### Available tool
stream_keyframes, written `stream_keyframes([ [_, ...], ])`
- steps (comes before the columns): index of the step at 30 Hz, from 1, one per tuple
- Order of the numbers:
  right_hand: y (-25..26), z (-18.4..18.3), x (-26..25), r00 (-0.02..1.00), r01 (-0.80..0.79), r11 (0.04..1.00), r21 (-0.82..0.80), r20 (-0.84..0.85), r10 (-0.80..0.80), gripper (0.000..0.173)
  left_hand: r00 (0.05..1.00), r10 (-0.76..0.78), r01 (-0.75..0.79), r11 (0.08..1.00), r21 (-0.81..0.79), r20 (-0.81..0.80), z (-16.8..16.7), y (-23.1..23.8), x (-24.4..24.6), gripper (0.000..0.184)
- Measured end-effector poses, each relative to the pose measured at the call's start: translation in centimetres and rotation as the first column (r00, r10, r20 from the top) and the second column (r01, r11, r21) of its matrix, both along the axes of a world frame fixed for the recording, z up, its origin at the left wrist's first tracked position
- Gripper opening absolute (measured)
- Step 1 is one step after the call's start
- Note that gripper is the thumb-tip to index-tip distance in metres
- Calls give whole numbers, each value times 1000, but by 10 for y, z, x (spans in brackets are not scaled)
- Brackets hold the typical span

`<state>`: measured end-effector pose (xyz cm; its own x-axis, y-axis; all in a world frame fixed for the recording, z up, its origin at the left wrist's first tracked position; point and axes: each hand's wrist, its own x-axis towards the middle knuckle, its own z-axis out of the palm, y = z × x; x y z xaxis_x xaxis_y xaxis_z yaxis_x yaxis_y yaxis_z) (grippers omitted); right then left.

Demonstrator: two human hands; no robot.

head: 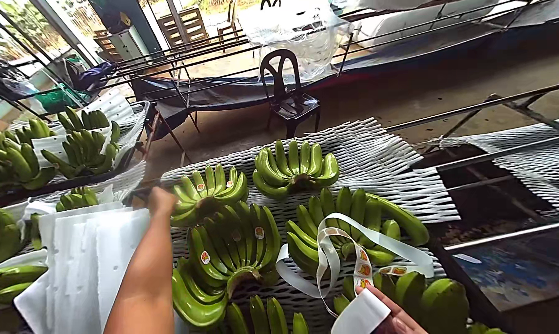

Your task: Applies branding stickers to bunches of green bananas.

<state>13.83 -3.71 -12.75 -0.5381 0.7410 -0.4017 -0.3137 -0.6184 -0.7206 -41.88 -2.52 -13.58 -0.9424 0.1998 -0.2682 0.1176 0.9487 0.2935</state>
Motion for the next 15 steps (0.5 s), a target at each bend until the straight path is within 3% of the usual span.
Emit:
stream_keyframes([
  [3,1,10,-1,996,35,999,-20,82,-34,42,999,-47,46,995,-88,-8,2,-12,3,66],
  [5,-1,17,-9,966,135,991,20,221,-136,32,993,-109,101,984,-144,-44,0,-17,3,70],
  [6,-2,18,-12,945,180,982,59,267,-189,29,977,-188,169,969,-177,-95,5,-11,13,69],
  [8,0,15,-13,935,197,973,116,275,-222,36,873,-449,431,893,-132,-189,18,9,49,50],
  [9,2,15,-12,943,183,975,126,258,-210,40,775,-587,598,801,-32,-233,27,20,76,38],
  [11,3,17,-12,957,149,982,115,233,-173,46,492,-810,870,442,219,-320,43,30,153,19],
  [13,2,20,-11,963,102,988,119,237,-128,47,158,-908,915,-14,404,-388,56,17,249,12],
  [14,2,21,-10,964,75,988,131,245,-106,45,-2,-893,894,-203,399,-451,60,8,294,12],
  [15,1,23,-7,964,53,989,140,250,-87,43,-132,-849,888,-330,319,-511,61,-3,332,11],
])
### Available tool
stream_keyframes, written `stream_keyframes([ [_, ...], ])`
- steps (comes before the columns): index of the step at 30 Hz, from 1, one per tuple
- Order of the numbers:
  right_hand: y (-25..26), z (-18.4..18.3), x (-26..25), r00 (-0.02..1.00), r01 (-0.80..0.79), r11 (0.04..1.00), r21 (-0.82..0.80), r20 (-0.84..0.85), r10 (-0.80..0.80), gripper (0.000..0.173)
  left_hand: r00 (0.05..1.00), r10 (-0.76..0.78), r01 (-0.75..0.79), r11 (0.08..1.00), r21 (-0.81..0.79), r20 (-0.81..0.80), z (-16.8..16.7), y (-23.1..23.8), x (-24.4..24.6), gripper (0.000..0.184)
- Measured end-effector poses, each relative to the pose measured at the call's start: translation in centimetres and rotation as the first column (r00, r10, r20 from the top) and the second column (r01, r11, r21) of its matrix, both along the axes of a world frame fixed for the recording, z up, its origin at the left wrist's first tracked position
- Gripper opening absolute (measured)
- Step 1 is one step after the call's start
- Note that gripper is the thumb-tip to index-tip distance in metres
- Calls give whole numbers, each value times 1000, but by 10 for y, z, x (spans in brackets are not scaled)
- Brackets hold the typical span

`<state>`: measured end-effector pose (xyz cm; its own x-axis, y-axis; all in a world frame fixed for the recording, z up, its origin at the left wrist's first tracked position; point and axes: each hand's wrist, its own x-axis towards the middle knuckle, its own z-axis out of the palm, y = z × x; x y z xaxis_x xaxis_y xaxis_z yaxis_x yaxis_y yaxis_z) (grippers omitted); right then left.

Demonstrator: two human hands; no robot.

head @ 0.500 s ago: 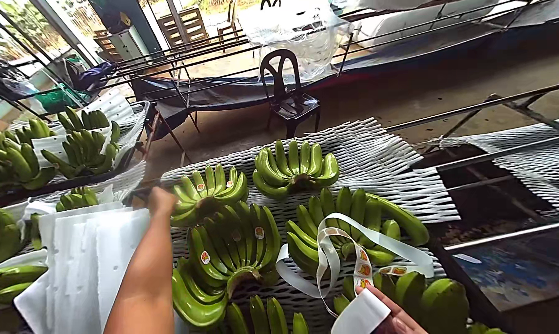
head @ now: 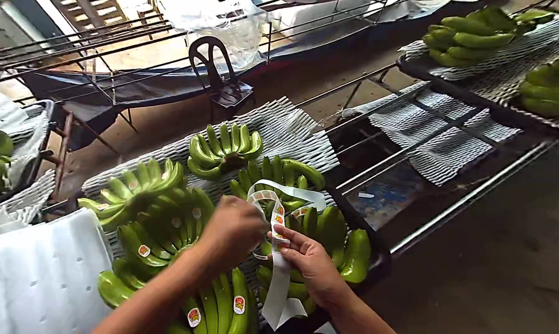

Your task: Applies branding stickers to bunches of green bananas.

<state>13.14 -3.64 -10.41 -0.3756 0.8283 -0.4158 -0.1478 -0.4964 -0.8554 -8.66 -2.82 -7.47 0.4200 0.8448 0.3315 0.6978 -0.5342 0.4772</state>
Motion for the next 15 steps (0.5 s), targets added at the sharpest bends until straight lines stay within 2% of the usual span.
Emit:
stream_keyframes([
  [2,-2,4,9,999,-43,999,12,-30,43,42,978,-51,84,984,159,-202,-2,-15,50,7],
  [4,-2,7,23,986,-85,996,-12,-148,82,46,960,8,83,947,311,-281,-5,-19,72,14],
  [5,0,9,30,971,-91,995,-51,-225,77,47,963,43,62,925,374,-266,-5,-19,78,17],
  [7,5,12,45,947,-57,987,-149,-321,6,43,989,92,-31,897,442,-117,-5,-18,87,19],
  [9,13,16,60,956,-1,984,-180,-287,-52,42,984,155,-176,898,404,85,-1,-17,101,19],
  [10,16,15,68,967,14,990,-139,-250,-49,36,972,204,-234,902,363,118,2,-16,109,17],
  [11,19,14,76,977,11,997,-82,-209,-28,30,964,246,-265,907,328,98,4,-15,119,12],
  [14,28,13,102,982,-97,993,62,-155,105,49,957,291,-274,922,274,-20,3,-14,157,26],
  [15,32,12,110,978,-138,986,96,-147,151,50,950,306,-273,913,303,-64,0,-13,170,24],
])
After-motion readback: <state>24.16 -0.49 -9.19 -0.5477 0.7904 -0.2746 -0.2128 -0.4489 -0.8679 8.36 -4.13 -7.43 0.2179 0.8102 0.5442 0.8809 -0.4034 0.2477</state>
